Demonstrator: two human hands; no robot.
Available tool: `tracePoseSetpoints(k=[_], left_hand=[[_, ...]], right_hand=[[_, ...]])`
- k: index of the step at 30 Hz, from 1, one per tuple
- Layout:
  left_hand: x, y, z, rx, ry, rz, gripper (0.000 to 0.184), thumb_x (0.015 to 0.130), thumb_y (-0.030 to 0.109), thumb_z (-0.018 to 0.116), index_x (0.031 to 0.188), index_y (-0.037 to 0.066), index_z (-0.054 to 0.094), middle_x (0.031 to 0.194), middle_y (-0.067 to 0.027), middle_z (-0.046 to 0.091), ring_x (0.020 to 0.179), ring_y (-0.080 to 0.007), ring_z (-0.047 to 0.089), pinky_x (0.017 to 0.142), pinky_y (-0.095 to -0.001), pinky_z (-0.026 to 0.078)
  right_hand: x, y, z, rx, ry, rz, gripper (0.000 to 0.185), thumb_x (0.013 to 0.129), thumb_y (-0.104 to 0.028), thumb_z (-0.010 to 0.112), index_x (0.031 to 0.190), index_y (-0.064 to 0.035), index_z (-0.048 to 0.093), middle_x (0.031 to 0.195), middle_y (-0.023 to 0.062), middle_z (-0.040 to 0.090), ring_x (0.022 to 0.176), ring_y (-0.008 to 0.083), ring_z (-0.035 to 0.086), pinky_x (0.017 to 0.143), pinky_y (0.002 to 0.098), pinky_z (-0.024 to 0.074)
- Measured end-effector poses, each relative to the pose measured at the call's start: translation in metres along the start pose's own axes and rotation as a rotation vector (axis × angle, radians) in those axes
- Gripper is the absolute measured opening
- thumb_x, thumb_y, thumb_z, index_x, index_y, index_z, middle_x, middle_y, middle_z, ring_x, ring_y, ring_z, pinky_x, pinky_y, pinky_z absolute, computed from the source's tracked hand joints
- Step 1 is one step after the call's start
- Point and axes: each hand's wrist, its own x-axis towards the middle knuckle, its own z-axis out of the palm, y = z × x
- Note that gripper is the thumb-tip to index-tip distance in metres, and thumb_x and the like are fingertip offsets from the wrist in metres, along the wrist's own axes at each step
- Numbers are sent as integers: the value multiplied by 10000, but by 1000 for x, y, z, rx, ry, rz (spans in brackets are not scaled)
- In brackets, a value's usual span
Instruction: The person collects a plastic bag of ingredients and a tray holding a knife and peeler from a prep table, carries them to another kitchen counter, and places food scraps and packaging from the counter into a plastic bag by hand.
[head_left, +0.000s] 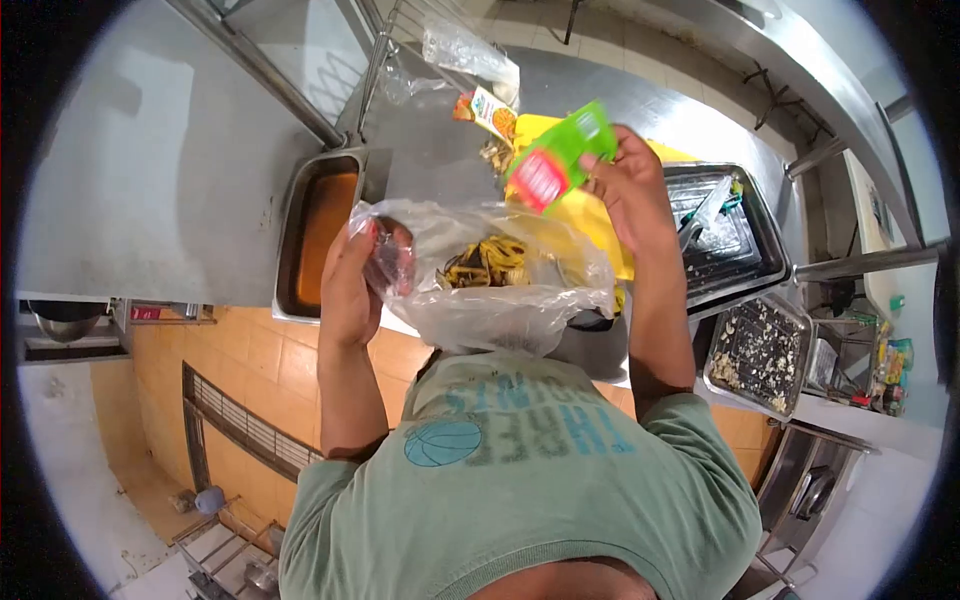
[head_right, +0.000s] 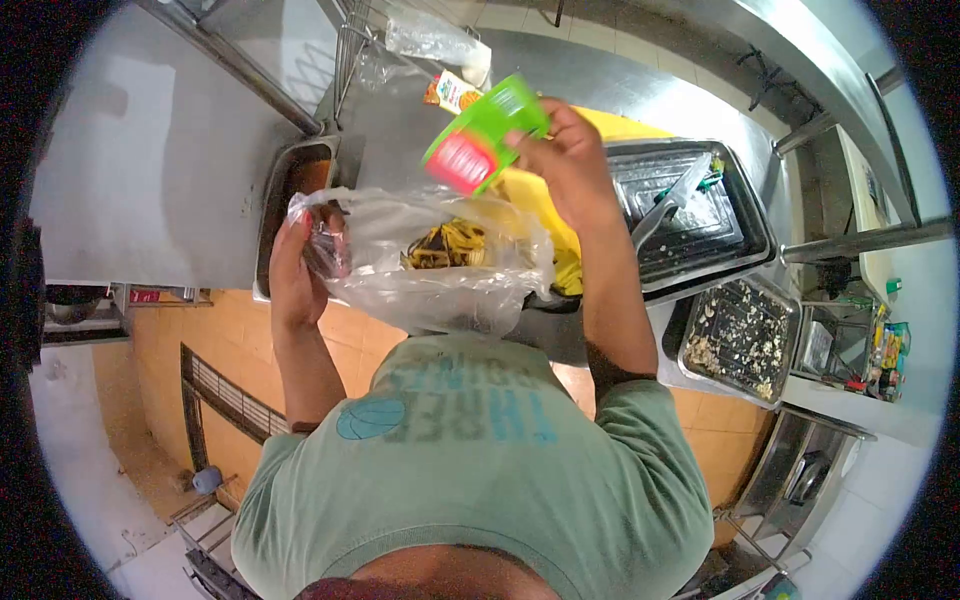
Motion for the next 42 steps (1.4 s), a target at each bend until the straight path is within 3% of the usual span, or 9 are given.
tracePoseSetpoints(k=[5,10,18,24,28,32,35,40,42], left_hand=[[-6,5,-11,1,-46,38,245,870,249,405,847,16,479,693,-75,502,528,-132,465,450,-235,380],[-6,18,-51,-32,-29,123,263,872,271,402,854,18,471,684,-70,494,511,-118,458,435,-237,384],[-26,23,-71,-1,79,170,241,863,232,440,914,3,495,762,-79,537,638,-123,505,533,-238,418],[-41,24,-112,-32,125,159,219,878,201,419,946,9,498,777,-78,541,654,-129,515,561,-249,432],[-40,21,-106,-41,252,166,227,879,201,414,961,8,501,771,-66,542,651,-123,513,561,-243,432],[-32,22,-103,-43,117,167,224,880,192,403,955,5,501,768,-65,540,646,-120,509,542,-240,428],[-27,20,-101,-64,89,164,217,880,185,401,945,5,502,769,-64,540,638,-117,505,528,-240,425],[-18,11,-99,-86,136,150,221,884,200,401,933,9,501,765,-59,537,623,-109,500,520,-233,421],[-13,7,-96,-105,148,125,227,888,210,400,930,11,501,763,-58,537,620,-105,498,514,-229,418]], right_hand=[[-44,4,45,-919,-577,-393,188,810,-26,545,993,5,568,1009,97,588,865,177,591,751,293,480],[-8,2,27,-270,-255,-137,223,859,-145,504,1007,11,562,938,108,610,804,160,592,737,271,475],[136,194,-29,-1430,205,-371,574,630,-357,707,1099,-74,538,932,172,605,762,304,607,701,370,483],[160,211,-21,-1384,262,-217,206,716,-277,569,767,-94,648,694,132,614,697,319,596,701,470,427],[179,239,-37,-1408,298,-513,208,714,-312,593,800,-130,644,748,80,633,787,295,599,826,622,298],[178,237,-18,-1680,381,-327,265,727,-322,597,925,-146,613,808,89,632,843,315,587,879,700,165],[162,204,-3,-1616,338,-71,277,758,-288,582,962,-101,580,823,134,622,826,324,585,876,596,296],[123,177,-15,-695,464,-438,156,866,-140,462,977,-62,539,889,126,601,874,248,582,675,386,470],[90,145,-10,35,472,-6,205,867,-88,461,1069,-113,488,1006,74,563,902,197,566,764,398,482]])
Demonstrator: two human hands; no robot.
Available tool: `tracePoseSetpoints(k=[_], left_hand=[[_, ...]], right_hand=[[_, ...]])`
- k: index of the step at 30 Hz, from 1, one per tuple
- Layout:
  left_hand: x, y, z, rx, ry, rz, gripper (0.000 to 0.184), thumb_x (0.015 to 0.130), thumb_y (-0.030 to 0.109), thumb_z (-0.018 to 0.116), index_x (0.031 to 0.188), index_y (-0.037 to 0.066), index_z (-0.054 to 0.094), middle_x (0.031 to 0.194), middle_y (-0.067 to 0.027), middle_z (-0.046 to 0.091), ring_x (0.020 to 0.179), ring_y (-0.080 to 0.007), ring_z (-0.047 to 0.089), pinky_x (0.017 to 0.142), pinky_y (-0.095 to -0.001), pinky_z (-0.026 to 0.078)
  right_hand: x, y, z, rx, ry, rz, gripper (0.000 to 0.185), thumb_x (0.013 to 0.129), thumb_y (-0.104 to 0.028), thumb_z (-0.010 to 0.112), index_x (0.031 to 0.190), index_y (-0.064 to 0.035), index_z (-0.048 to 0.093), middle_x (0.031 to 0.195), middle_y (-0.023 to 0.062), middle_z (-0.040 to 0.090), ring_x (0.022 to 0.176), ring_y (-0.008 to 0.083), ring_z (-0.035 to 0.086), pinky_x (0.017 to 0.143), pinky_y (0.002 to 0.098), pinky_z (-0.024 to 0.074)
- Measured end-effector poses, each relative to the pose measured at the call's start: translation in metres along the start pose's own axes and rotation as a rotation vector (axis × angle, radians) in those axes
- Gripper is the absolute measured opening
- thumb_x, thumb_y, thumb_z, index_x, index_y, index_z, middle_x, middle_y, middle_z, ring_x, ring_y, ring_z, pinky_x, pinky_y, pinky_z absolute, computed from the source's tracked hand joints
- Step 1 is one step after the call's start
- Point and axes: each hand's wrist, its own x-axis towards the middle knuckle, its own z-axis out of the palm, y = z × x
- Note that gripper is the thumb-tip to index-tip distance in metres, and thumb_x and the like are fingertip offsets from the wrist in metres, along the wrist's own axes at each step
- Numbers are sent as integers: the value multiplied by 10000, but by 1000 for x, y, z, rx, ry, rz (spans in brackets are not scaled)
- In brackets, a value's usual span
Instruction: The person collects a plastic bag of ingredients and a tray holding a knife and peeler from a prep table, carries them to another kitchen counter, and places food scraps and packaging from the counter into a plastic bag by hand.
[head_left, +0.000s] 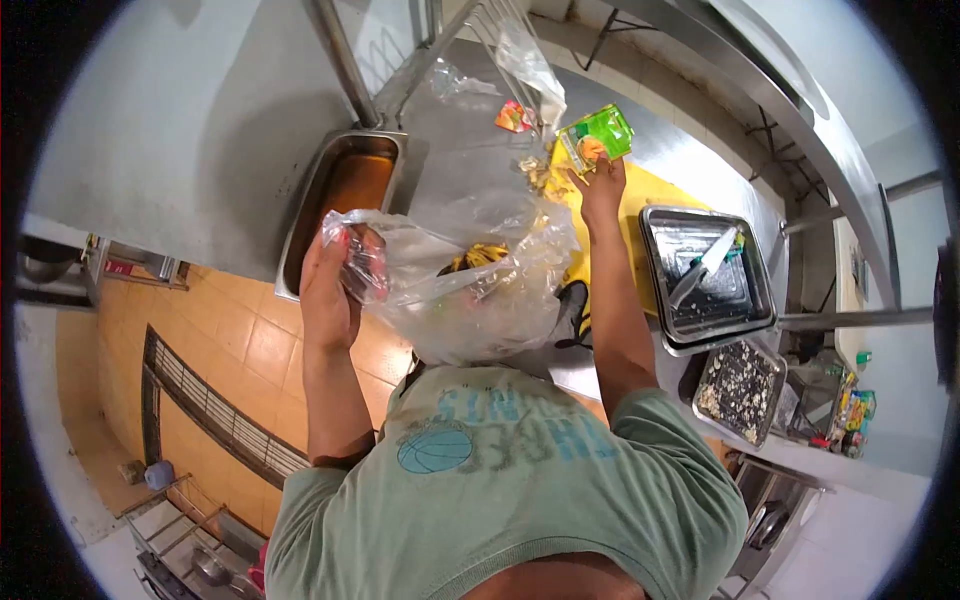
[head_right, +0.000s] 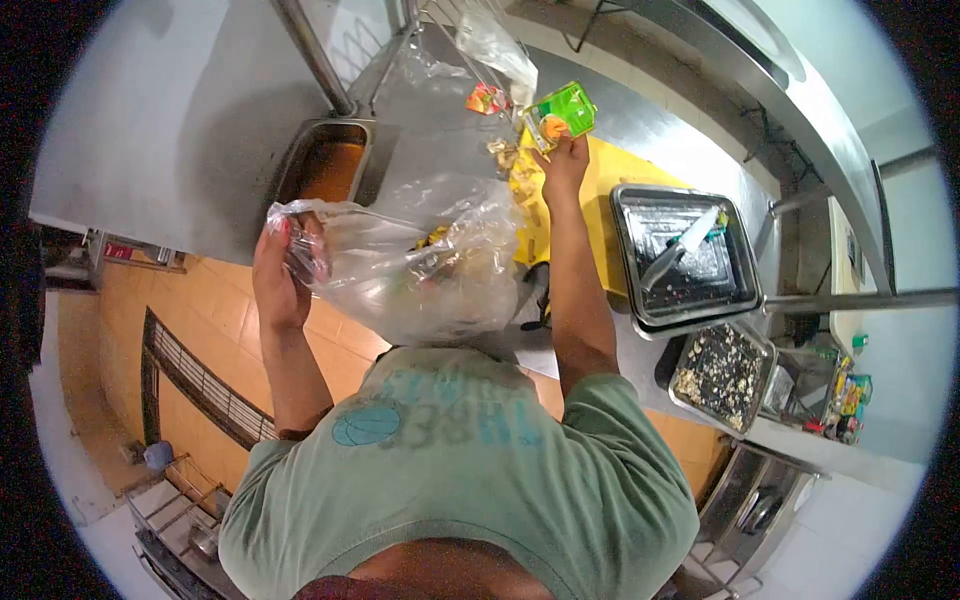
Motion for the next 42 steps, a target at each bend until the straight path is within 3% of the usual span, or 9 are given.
tracePoseSetpoints(k=[3,7,16,22,26,30,33,39,42], left_hand=[[6,-7,6,-4,-34,6,240,890,238,404,924,21,501,737,-44,523,582,-99,487,481,-225,406],[16,-14,33,-55,-12,9,222,881,255,418,863,50,501,714,-27,504,519,-91,470,432,-211,378],[22,-17,39,-54,-142,-59,224,884,229,400,882,21,483,682,-48,518,492,-91,486,417,-224,415],[6,-12,16,-53,-50,-105,263,880,279,411,881,33,504,644,-28,512,497,-97,482,434,-213,393],[-9,-9,3,-71,1,-181,266,889,254,403,903,11,508,688,-54,540,547,-122,516,480,-227,426],[-20,-2,-7,-19,-94,-166,293,875,272,410,870,-8,496,666,-89,528,517,-147,506,463,-241,423],[-24,2,-17,14,-98,-161,315,866,294,425,868,-14,488,656,-95,520,507,-157,497,451,-257,421],[-27,3,-33,28,-12,-170,293,872,292,418,869,3,467,678,-107,515,519,-164,497,446,-259,420],[-21,0,-24,-12,53,-153,302,867,302,423,820,8,476,639,-99,507,495,-161,488,434,-253,405]], right_hand=[[-14,-20,-31,169,-155,100,327,836,-12,479,1129,-151,431,1088,37,524,917,183,558,831,428,468],[-31,-48,-56,199,-121,55,421,744,111,525,1090,-118,449,1002,35,545,884,137,558,795,317,485],[-44,-65,-53,-315,-148,-158,182,756,-67,644,931,-54,595,803,-16,605,715,53,541,626,194,453],[-40,8,-33,-395,-312,151,186,783,-79,596,963,-35,586,829,-24,594,717,44,534,605,200,434],[-40,50,25,-302,-590,95,210,743,-74,582,950,-44,596,777,-23,578,684,76,535,600,245,443],[-8,103,93,-942,-334,-333,269,678,-132,641,906,-15,562,757,93,611,649,194,583,603,313,451],[-1,120,132,-797,-310,-436,180,651,-69,594,822,-37,549,706,165,577,679,333,572,605,390,439],[21,161,151,-989,-631,-557,422,568,-225,747,910,-63,558,723,109,557,656,262,550,582,371,435],[10,129,145,-1084,-970,-331,460,557,-218,755,963,-102,574,917,178,572,867,318,555,727,390,450]])
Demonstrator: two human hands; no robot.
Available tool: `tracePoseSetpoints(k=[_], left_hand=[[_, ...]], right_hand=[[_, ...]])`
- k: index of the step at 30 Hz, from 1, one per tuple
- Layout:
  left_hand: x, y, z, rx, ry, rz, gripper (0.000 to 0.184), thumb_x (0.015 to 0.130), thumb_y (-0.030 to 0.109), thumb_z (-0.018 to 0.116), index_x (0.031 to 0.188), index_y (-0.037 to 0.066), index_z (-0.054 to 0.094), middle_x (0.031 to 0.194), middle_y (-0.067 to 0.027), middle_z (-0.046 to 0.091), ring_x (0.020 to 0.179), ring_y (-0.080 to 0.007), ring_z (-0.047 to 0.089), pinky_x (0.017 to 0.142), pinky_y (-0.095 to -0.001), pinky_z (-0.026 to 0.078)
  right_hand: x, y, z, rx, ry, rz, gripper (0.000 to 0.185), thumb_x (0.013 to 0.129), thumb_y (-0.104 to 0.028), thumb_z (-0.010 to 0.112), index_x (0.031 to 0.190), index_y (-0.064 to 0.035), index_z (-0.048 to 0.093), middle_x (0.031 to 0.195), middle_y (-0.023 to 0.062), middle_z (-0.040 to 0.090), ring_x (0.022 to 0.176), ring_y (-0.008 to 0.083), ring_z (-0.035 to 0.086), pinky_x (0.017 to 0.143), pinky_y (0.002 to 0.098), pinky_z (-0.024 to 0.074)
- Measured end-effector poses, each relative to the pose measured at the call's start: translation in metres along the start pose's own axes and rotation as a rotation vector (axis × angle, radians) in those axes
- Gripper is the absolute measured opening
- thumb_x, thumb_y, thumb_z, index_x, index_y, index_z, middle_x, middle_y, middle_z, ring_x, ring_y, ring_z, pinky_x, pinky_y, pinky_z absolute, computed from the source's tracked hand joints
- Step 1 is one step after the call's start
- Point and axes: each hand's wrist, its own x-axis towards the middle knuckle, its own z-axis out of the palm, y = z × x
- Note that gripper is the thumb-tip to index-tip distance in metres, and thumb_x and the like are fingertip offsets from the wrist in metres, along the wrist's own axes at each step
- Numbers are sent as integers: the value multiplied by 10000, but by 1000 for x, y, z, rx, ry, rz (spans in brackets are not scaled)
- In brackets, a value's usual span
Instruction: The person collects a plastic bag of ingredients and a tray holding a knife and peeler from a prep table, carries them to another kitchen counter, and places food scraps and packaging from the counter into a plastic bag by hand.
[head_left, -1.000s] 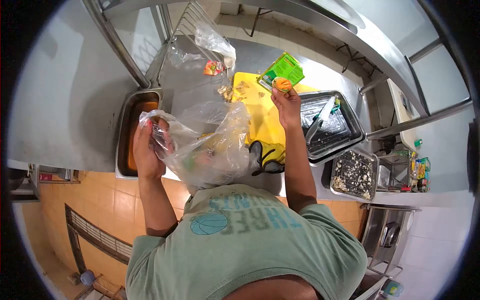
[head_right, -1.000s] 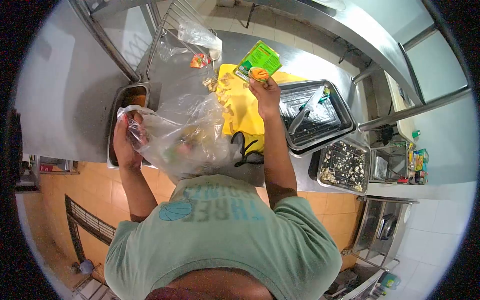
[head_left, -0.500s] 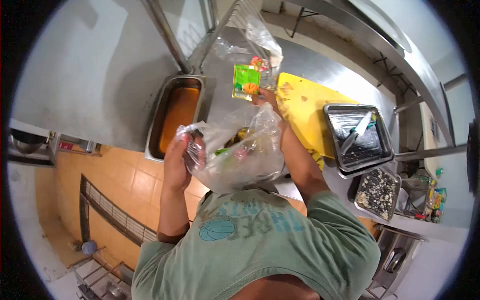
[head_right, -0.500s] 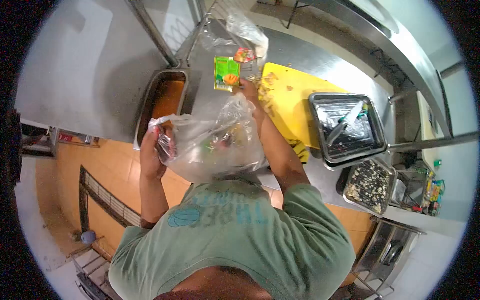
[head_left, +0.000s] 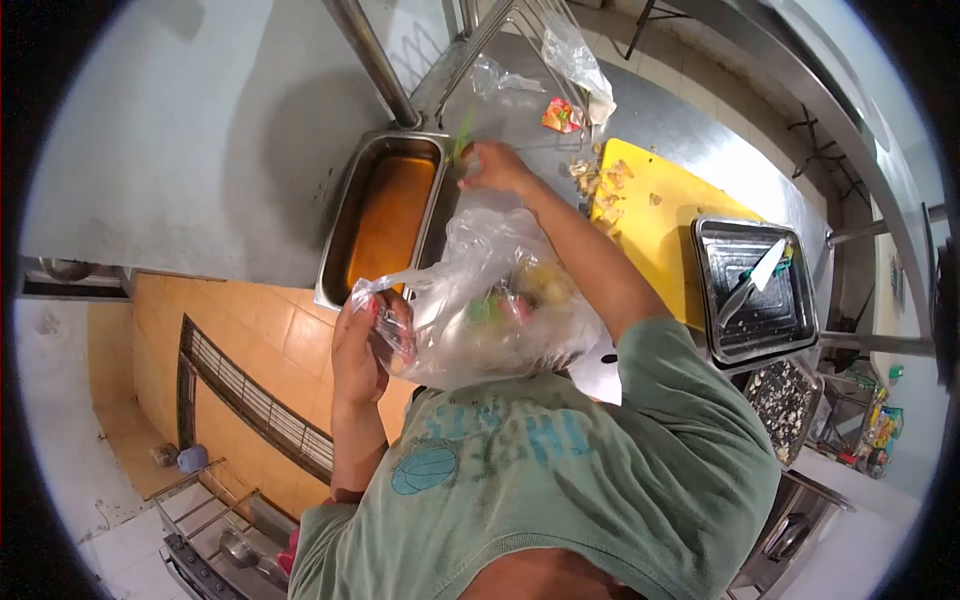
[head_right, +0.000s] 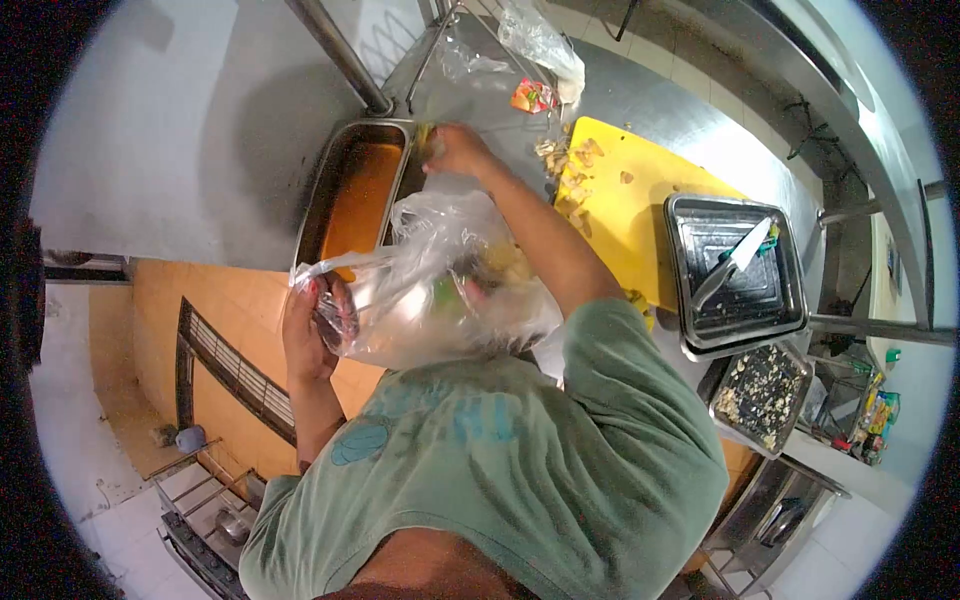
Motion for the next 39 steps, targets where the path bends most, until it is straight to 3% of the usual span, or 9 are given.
tracePoseSetpoints(k=[3,16,17,20,25,30,33,37,39], left_hand=[[10,1,2,65,4,-22,321,858,315,436,806,0,479,631,-96,507,479,-155,482,424,-246,388],[32,-4,1,66,62,-18,363,861,353,432,835,-9,458,641,-107,496,500,-161,486,438,-253,402],[30,-3,2,65,33,-19,365,860,354,433,840,-9,456,642,-109,497,507,-163,491,440,-254,404],[24,1,2,65,1,27,397,850,372,466,878,-23,446,665,-129,517,529,-176,513,450,-256,413],[12,-1,-4,97,124,12,490,834,405,487,949,-71,501,679,-124,558,590,-187,547,500,-262,435],[16,3,-7,170,-107,-8,435,869,353,394,928,-58,526,820,-176,603,640,-167,551,581,-247,434],[15,-1,7,34,-154,78,340,889,225,348,994,-71,478,926,-239,583,428,-121,496,428,-212,430],[9,-3,3,49,-117,210,348,894,220,332,1023,-69,477,975,-235,574,453,-124,503,444,-230,447],[3,-8,-3,36,-102,216,371,892,269,348,1038,-46,477,984,-220,574,763,-198,537,658,-284,449]], right_hand=[[-2,25,-10,229,-85,-32,482,562,-201,737,1013,-146,578,972,176,558,876,324,556,778,377,440],[105,43,-69,-645,442,163,284,676,-121,603,950,-192,622,1062,90,542,963,347,519,845,358,437],[115,57,-65,-695,266,259,286,696,-170,600,982,-186,614,1069,90,563,984,328,528,852,355,437],[124,62,-65,-458,101,383,292,703,-176,611,995,-167,609,1013,96,598,948,275,566,846,364,440],[20,-12,-81,-63,215,62,217,749,-145,601,962,-110,605,920,83,624,835,203,604,801,320,442],[-70,-92,-132,409,-68,-331,122,803,-57,525,910,-34,579,832,64,620,759,156,581,854,311,392],[-99,-123,-137,347,-419,-485,107,815,-50,506,903,-6,549,802,56,607,727,136,574,782,282,427],[-146,-155,-161,254,-971,-19,95,803,-52,508,885,-7,528,764,56,589,674,125,578,654,274,460],[-166,-165,-164,325,-1225,306,92,784,-43,516,867,-6,529,747,58,582,649,117,581,598,278,462]])
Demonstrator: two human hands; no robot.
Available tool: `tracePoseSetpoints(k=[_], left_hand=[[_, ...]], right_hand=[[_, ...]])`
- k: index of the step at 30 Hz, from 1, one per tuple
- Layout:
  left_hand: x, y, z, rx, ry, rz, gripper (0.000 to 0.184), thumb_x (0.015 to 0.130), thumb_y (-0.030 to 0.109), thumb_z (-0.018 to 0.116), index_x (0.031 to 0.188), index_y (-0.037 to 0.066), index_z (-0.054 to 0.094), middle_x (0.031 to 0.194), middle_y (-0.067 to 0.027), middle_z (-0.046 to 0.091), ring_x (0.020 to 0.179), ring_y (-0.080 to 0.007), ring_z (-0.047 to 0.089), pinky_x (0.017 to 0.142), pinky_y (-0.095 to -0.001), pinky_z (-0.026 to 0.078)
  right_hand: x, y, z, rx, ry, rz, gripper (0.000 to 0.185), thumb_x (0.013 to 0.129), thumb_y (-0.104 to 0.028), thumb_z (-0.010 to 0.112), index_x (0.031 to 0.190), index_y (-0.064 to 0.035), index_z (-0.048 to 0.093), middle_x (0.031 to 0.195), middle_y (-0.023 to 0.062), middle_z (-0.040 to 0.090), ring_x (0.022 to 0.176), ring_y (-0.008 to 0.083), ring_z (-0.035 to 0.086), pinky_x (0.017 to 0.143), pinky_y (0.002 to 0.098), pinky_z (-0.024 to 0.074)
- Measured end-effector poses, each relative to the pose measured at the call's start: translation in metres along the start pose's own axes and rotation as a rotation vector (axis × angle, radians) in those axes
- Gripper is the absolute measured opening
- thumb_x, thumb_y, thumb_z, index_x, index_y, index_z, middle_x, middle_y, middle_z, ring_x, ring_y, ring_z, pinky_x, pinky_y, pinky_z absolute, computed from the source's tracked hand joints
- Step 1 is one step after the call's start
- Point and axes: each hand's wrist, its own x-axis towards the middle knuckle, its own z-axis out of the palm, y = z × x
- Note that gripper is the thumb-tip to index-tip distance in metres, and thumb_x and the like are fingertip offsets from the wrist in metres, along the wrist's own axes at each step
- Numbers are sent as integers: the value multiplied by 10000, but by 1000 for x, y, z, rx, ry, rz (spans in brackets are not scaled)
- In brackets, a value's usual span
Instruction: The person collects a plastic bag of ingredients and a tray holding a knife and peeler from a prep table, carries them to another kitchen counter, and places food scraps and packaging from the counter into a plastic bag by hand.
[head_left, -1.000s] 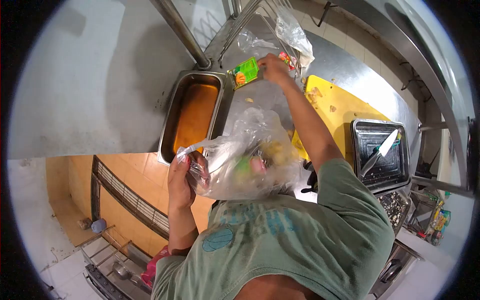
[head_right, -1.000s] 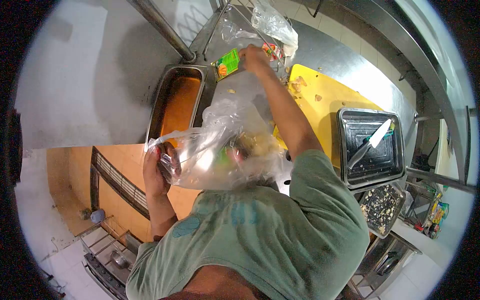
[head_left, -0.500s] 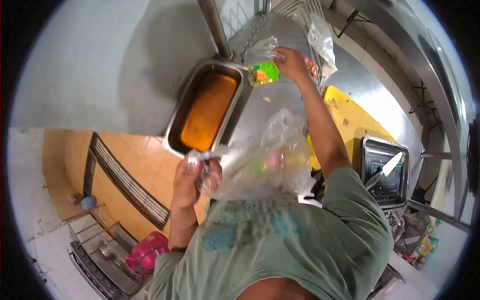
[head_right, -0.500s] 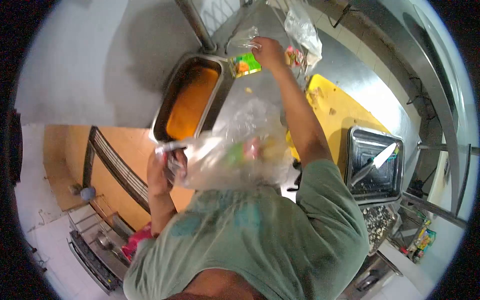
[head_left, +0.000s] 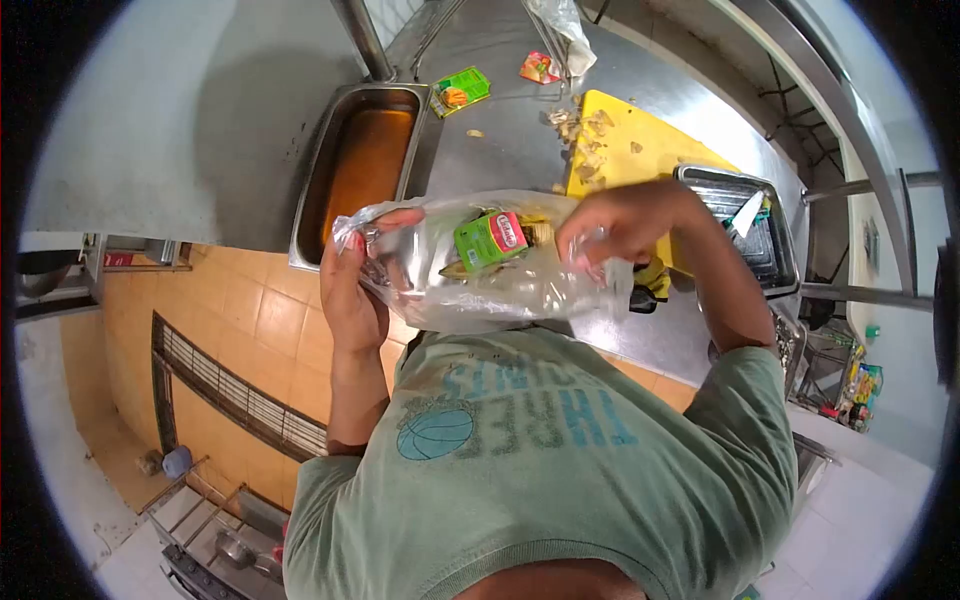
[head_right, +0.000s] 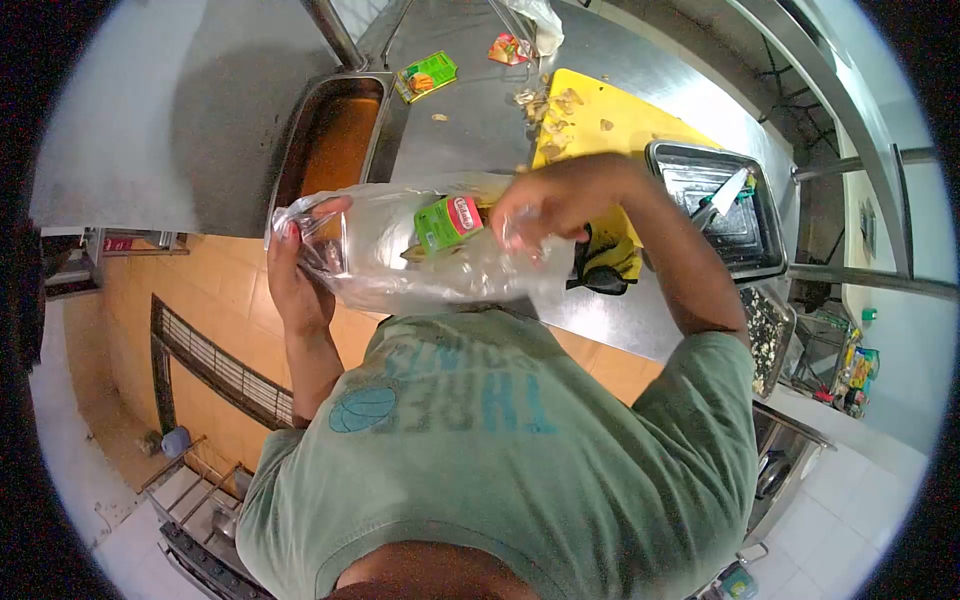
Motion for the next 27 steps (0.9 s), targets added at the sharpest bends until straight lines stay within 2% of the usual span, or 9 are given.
tracePoseSetpoints(k=[1,3,4,7,14,17,19,21,27], left_hand=[[-4,-2,-2,-4,8,1,383,891,294,356,1046,-35,477,988,-213,575,918,-235,554,765,-311,451],[-15,-3,-1,-59,-57,-63,383,890,305,365,1044,-30,470,991,-220,572,922,-245,550,814,-327,427],[-18,-3,-1,-39,-124,-78,379,886,313,376,1034,-27,458,994,-231,568,924,-248,549,819,-331,425],[-30,-2,-3,23,-293,-110,374,878,328,404,1006,-23,426,1000,-263,557,912,-250,551,811,-340,428],[-42,8,-12,5,-215,-20,426,859,335,438,1009,-64,445,989,-276,555,540,-198,560,507,-276,462],[-43,9,-24,29,-177,-23,402,885,292,400,1027,-84,404,1039,-290,531,523,-193,567,517,-247,464],[-48,-1,-36,51,-117,-49,435,877,320,414,1029,-87,434,1010,-258,553,539,-187,564,514,-264,465],[-56,-3,-34,66,-3,-66,448,859,351,443,1001,-71,488,969,-224,575,558,-184,557,504,-273,461],[-73,-13,-9,79,98,-41,418,883,328,392,1044,-56,426,973,-253,562,526,-206,550,479,-279,459]], right_hand=[[4,2,12,-69,82,5,108,769,-41,521,871,-6,529,748,67,586,651,139,586,598,290,462],[26,19,35,-203,254,11,143,741,-36,531,880,-7,528,750,86,594,655,181,596,598,313,462],[40,24,42,-691,535,-80,196,718,-34,525,913,-18,535,792,124,598,734,257,592,632,345,457],[61,-6,44,-549,866,-188,236,697,-38,539,933,-32,539,837,147,589,807,310,565,685,365,446],[60,-13,97,-1047,812,-7,401,657,-100,631,1049,-95,548,1130,74,506,1131,209,428,796,366,442],[7,-61,76,-719,645,-494,406,650,-102,653,1046,-87,571,1073,87,558,1059,204,501,775,332,454],[-2,-61,42,-348,628,-143,338,689,-106,630,1023,-68,596,979,95,611,925,198,578,751,298,461],[29,-28,-21,-229,987,-131,257,741,-146,595,981,-55,615,885,103,638,816,199,612,729,287,466],[168,123,-229,-683,1264,643,669,795,-459,465,1282,-24,316,1327,177,315,1232,343,277,985,422,276]])
